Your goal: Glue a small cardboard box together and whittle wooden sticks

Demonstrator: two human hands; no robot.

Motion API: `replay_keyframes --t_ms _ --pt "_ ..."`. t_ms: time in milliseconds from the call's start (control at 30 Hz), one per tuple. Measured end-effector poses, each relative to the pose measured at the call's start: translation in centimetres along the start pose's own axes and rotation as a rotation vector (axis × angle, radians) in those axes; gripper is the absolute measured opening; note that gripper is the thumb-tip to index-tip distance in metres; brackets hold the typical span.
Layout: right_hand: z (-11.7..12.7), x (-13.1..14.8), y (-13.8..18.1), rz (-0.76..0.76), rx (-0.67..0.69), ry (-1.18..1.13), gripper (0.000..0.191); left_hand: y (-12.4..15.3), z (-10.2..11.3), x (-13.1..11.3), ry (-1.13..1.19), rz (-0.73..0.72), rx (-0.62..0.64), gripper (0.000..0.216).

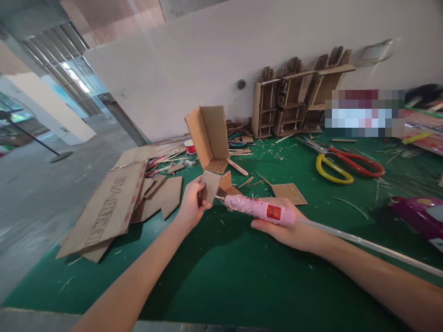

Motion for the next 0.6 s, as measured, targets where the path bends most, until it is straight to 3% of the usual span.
replay_keyframes --t_ms 267,600 --pt "-0.21 0.68 0.07 0.034 0.049 -0.032 0.023 0.09 0.20 -0.07 -0.002 0.023 -0.060 0.019" --pt "-0.76 0.39 0.13 0.023 0.095 -0.035 0.031 -0.10 0.18 0.11 -0.022 0.010 -0.026 0.015"
Point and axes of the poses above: each hand's wrist, its own y-axis away from the middle knuckle, its own z-axis out of the back of the hand, x = y × z, the point moved 8 cm from there along -y, towards the middle knuckle, and after that the axes turned 7 degrees about y, right-handed, at the moved point
